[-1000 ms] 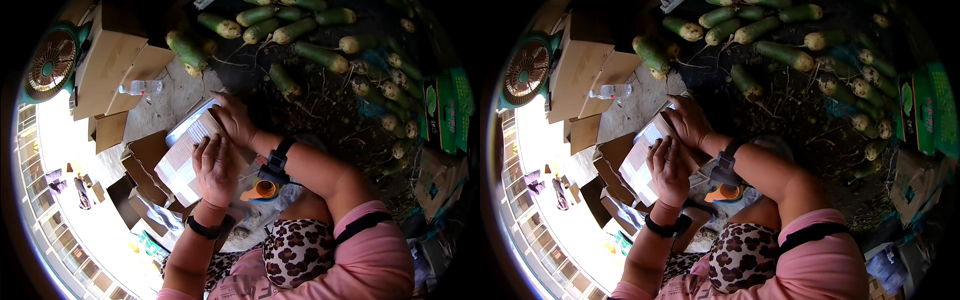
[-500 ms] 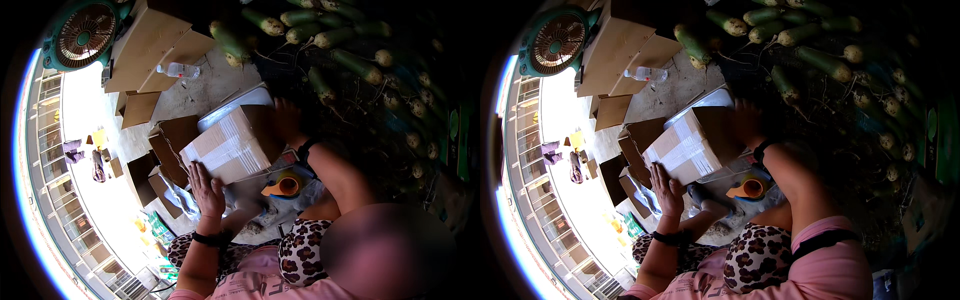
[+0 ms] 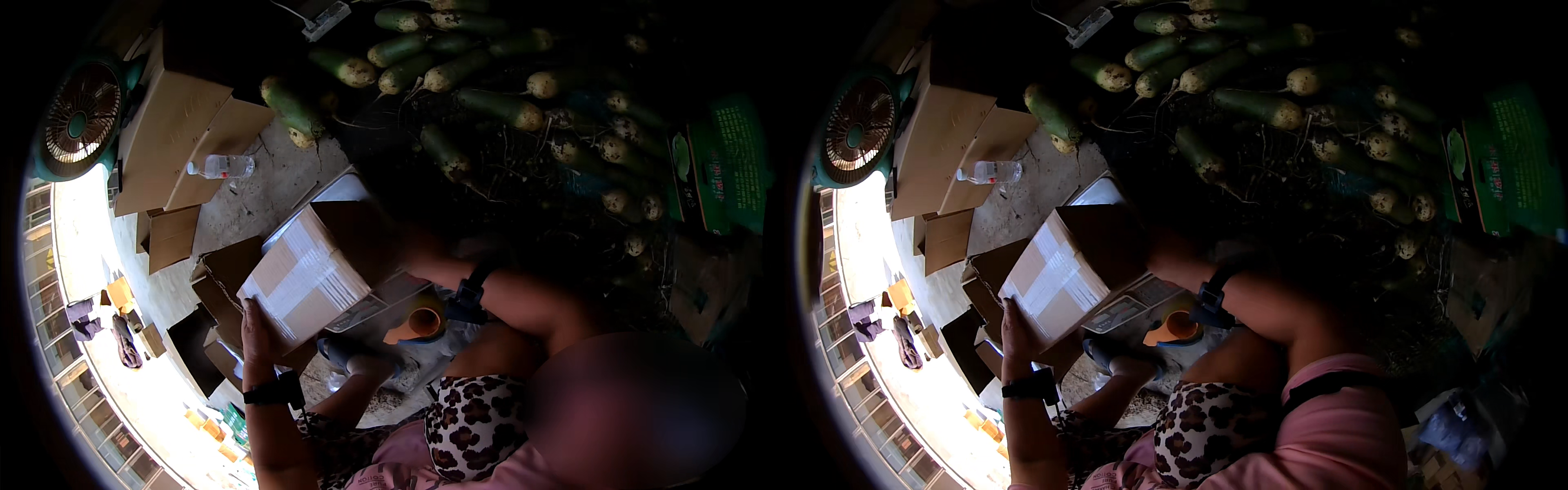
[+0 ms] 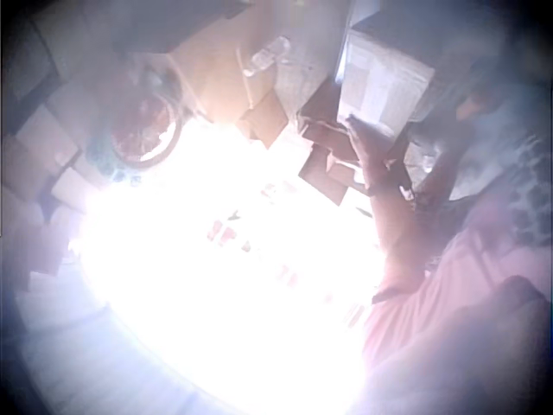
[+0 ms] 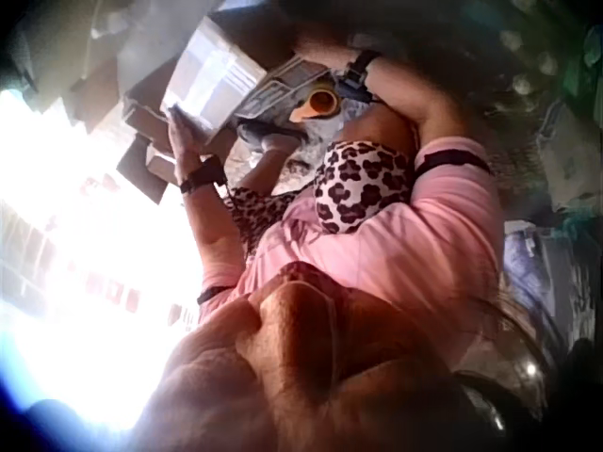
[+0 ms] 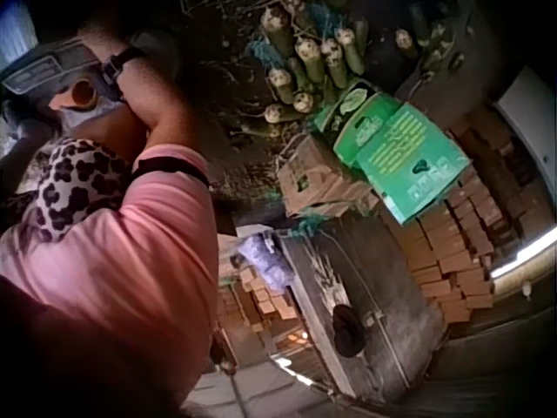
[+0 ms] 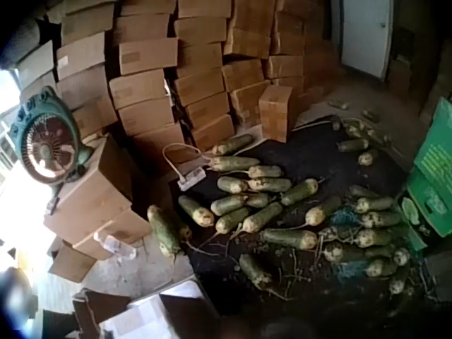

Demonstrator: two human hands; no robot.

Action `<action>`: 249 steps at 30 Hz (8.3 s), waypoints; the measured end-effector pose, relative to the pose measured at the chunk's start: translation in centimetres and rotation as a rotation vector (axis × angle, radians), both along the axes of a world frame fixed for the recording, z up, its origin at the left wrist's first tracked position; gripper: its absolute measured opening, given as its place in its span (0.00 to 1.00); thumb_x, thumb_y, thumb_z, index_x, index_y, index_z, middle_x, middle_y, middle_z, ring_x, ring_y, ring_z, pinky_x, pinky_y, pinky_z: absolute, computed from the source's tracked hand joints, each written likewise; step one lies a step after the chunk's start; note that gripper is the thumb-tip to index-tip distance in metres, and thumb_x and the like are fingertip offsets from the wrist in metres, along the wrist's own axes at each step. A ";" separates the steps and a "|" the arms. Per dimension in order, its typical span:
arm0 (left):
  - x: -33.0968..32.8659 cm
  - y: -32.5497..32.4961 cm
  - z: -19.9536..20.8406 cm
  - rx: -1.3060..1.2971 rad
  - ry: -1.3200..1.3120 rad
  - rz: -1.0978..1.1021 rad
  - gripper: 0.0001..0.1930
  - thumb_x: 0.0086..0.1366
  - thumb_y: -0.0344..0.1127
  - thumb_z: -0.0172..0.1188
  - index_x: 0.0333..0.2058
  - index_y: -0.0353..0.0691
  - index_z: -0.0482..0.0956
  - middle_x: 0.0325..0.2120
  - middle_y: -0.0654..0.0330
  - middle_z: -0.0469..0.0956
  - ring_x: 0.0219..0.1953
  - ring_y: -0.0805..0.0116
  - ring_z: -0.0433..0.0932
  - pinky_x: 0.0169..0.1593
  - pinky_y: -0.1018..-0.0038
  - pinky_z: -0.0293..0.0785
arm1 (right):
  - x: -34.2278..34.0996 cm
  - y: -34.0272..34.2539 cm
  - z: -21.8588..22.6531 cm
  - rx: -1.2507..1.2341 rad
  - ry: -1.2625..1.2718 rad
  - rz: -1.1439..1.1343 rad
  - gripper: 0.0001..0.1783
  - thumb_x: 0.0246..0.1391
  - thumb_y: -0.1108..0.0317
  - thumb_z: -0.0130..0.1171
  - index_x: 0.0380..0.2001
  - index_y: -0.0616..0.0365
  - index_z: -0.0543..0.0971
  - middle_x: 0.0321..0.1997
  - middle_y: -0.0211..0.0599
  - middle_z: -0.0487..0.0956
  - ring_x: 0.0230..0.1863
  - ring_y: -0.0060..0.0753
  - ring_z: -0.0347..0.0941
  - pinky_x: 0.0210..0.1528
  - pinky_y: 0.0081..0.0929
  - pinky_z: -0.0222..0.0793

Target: The person sits on the floor and packs green vegetables into a cardboard box. They trim the ends of the vegetables with a knife, place them into a plastic bag inside the box, and then seal the box with tape.

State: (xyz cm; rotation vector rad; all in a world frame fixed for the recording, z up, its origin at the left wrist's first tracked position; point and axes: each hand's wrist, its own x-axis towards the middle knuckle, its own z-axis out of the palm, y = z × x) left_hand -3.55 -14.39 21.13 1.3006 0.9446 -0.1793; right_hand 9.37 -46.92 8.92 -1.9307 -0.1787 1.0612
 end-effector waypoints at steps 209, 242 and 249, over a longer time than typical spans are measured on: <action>-28.9 1.0 -1.2 1.022 0.016 0.516 0.08 0.61 0.30 0.57 0.36 0.36 0.81 0.34 0.49 0.80 0.38 0.50 0.80 0.43 0.63 0.75 | -1.0 6.6 19.1 -0.183 -0.278 -0.038 0.19 0.64 0.57 0.51 0.46 0.62 0.76 0.37 0.41 0.80 0.30 0.36 0.78 0.21 0.32 0.75; -20.7 6.4 2.2 1.071 -0.281 0.247 0.24 0.59 0.21 0.48 0.55 0.43 0.73 0.62 0.52 0.67 0.52 0.51 0.76 0.55 0.66 0.72 | -19.2 19.1 30.6 0.493 -0.902 0.736 0.08 0.47 0.76 0.61 0.33 0.65 0.79 0.48 0.49 0.79 0.48 0.53 0.77 0.51 0.37 0.72; -16.0 10.5 4.9 0.716 0.037 -0.271 0.16 0.58 0.29 0.54 0.46 0.37 0.78 0.52 0.46 0.75 0.49 0.44 0.76 0.53 0.61 0.73 | -18.5 13.9 35.1 0.547 -0.919 0.609 0.06 0.48 0.75 0.61 0.31 0.64 0.77 0.47 0.51 0.80 0.49 0.49 0.77 0.51 0.35 0.72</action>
